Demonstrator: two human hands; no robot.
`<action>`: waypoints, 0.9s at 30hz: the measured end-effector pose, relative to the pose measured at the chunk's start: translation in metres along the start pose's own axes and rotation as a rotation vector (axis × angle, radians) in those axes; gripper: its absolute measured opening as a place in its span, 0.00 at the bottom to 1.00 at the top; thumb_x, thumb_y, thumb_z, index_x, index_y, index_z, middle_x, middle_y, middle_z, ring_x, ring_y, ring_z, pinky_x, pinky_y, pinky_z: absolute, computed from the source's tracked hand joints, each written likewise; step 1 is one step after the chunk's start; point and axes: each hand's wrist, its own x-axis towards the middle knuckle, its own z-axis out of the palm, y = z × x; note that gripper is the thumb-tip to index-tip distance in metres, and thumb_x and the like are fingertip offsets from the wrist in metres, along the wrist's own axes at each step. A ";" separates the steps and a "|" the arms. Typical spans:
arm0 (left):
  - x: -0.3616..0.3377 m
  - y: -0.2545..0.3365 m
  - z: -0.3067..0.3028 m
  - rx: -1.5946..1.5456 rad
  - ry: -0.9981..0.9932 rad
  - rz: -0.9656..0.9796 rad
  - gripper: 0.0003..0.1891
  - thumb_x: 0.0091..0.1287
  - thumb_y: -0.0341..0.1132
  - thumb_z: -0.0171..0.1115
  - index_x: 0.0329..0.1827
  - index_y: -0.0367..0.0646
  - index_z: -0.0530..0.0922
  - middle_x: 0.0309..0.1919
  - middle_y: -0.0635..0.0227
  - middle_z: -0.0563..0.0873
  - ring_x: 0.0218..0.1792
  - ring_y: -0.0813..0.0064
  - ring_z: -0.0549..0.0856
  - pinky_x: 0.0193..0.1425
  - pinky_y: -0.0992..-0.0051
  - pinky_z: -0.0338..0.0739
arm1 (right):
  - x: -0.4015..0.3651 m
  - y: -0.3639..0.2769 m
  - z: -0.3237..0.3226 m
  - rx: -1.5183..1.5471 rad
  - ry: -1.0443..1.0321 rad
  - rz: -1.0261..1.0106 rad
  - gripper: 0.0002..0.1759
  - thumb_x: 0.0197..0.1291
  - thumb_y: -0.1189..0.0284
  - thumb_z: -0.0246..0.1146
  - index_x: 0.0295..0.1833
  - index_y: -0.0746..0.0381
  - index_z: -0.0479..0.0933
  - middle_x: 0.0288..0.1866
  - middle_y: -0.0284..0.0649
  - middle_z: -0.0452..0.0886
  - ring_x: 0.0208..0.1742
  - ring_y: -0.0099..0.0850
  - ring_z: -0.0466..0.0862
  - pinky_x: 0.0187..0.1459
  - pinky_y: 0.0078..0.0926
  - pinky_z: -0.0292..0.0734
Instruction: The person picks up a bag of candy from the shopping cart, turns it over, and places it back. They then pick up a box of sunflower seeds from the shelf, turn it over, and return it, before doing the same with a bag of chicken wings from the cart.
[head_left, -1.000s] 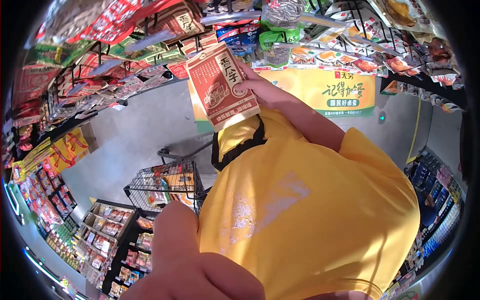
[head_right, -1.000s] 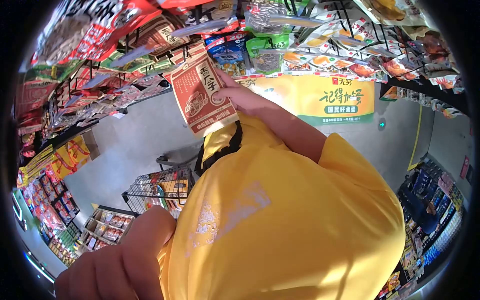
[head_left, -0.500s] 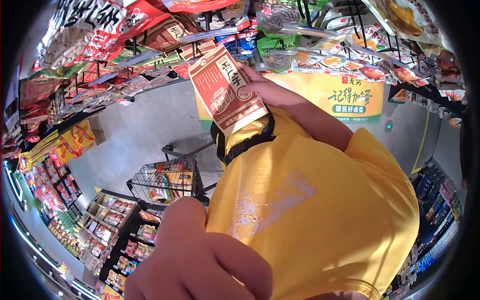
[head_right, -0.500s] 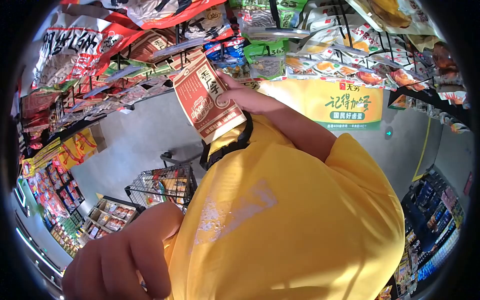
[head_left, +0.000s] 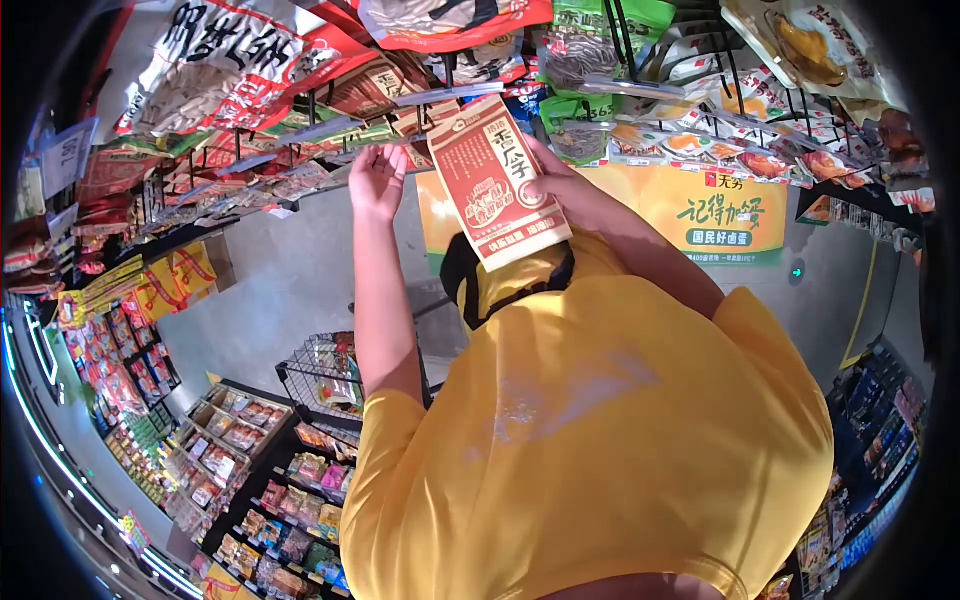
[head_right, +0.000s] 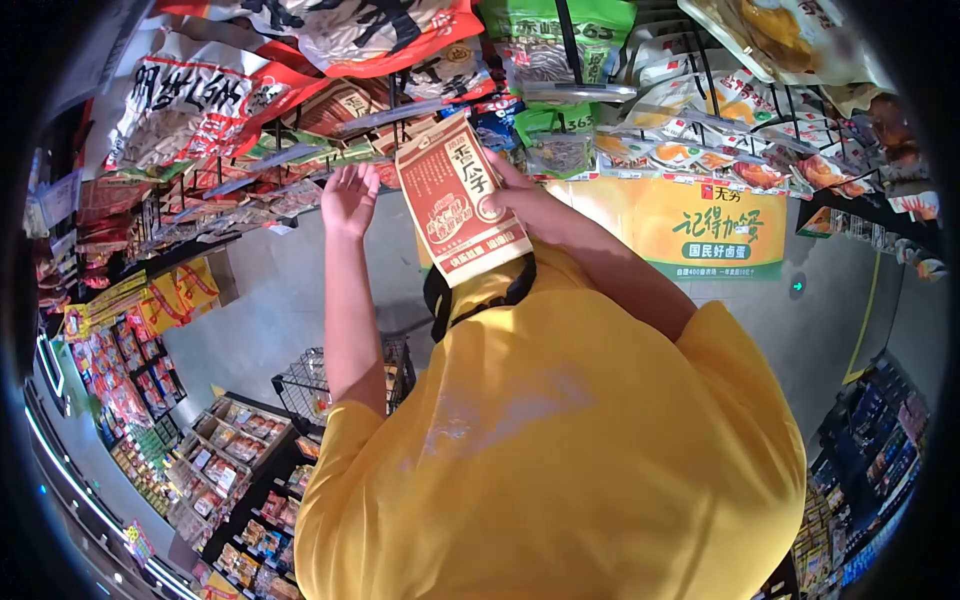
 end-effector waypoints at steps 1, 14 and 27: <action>0.015 0.000 0.001 -0.006 -0.007 -0.009 0.11 0.68 0.38 0.51 0.43 0.39 0.70 0.46 0.55 0.75 0.50 0.58 0.76 0.59 0.58 0.73 | -0.002 0.001 0.001 -0.026 0.034 -0.013 0.48 0.50 0.78 0.56 0.75 0.55 0.42 0.70 0.41 0.61 0.67 0.32 0.66 0.63 0.30 0.63; 0.069 -0.018 0.034 -0.330 -0.266 -0.044 0.30 0.64 0.51 0.56 0.59 0.36 0.62 0.61 0.50 0.66 0.64 0.49 0.65 0.70 0.49 0.57 | -0.028 0.013 0.045 0.021 0.339 -0.145 0.44 0.52 0.80 0.53 0.75 0.51 0.46 0.66 0.41 0.65 0.61 0.32 0.73 0.58 0.29 0.72; 0.061 -0.009 0.021 -0.321 -0.237 -0.167 0.31 0.61 0.52 0.62 0.61 0.44 0.64 0.55 0.56 0.67 0.61 0.55 0.66 0.70 0.49 0.57 | -0.013 0.031 0.069 0.060 0.378 -0.219 0.44 0.51 0.80 0.54 0.74 0.51 0.46 0.66 0.41 0.65 0.61 0.33 0.73 0.59 0.31 0.72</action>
